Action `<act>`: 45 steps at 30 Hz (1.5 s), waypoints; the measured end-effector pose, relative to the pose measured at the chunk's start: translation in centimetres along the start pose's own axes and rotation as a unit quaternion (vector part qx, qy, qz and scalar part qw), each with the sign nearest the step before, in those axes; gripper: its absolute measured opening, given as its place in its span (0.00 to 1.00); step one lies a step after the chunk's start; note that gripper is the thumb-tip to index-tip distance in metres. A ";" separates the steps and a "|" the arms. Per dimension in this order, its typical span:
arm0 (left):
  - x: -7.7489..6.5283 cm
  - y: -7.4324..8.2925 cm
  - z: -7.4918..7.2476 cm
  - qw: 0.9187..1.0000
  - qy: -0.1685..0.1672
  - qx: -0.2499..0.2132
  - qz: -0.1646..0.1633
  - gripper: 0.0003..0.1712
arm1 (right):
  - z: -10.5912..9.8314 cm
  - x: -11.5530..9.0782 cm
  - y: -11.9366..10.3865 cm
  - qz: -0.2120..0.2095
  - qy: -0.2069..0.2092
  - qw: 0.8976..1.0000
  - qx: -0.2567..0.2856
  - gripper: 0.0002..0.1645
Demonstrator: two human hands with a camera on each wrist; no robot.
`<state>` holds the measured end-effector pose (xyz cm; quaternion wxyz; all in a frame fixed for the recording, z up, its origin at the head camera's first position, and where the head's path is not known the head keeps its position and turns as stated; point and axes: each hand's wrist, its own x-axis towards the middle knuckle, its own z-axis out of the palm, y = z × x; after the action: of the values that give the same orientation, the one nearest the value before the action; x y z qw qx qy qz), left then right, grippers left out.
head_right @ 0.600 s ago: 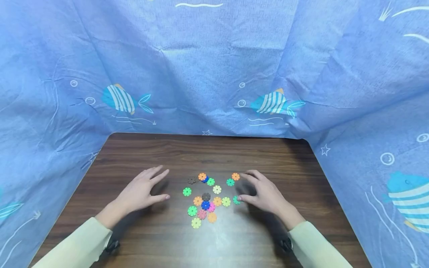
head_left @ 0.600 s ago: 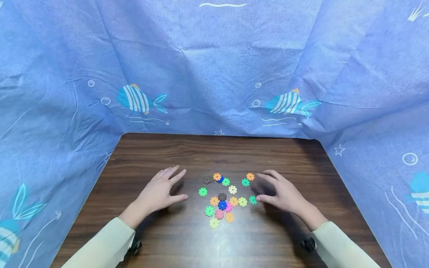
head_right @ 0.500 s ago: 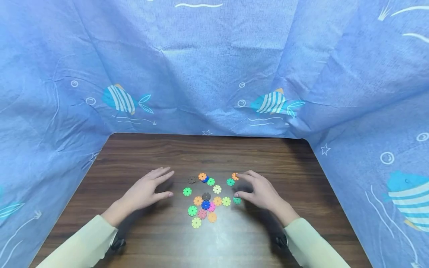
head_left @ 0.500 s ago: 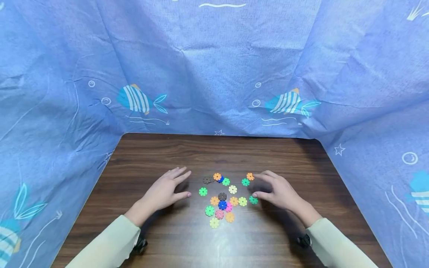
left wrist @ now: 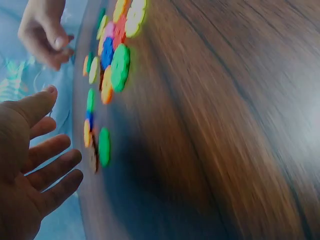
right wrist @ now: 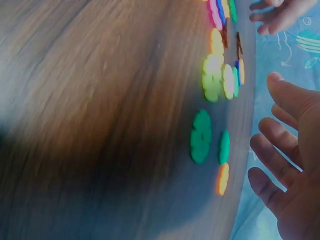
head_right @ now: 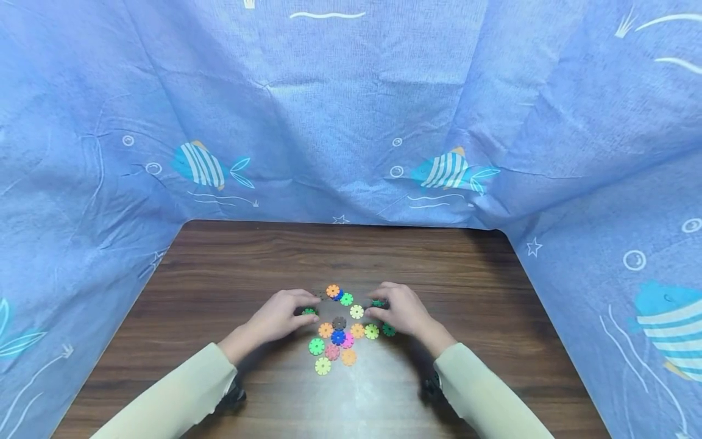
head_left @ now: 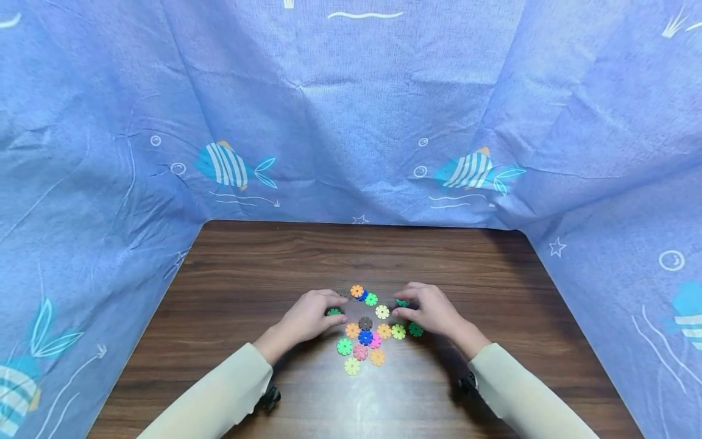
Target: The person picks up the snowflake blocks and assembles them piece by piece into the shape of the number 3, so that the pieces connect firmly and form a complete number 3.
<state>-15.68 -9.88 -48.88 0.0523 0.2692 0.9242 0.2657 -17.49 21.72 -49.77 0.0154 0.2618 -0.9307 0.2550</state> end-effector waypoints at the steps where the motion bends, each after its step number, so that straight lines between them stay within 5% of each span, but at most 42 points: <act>1: 0.4 0.2 0.3 1.000 -0.005 -0.001 0.002 0.25 | 0.3 0.2 -0.1 0.004 -0.005 1.000 0.001 0.20; 10: 2.8 1.2 2.5 0.999 -0.042 0.025 0.014 0.21 | 2.2 1.3 -0.2 0.016 -0.018 1.000 -0.012 0.19; 28: 3.5 1.9 3.7 0.990 -0.069 0.123 0.016 0.17 | 3.5 2.4 -0.5 0.042 -0.049 0.997 -0.041 0.16; 39: 3.8 1.9 4.1 0.990 -0.062 0.123 0.011 0.10 | 3.5 2.2 -0.4 0.032 -0.044 0.998 -0.032 0.11; 45: 3.8 2.1 4.1 0.996 -0.038 0.086 0.003 0.04 | 3.3 2.2 -0.5 0.037 -0.038 0.998 -0.027 0.10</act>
<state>-16.93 -4.46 -51.12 0.0632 0.2850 0.9403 0.1751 -18.83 18.72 -52.00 -0.0227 0.2363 -0.9463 0.2196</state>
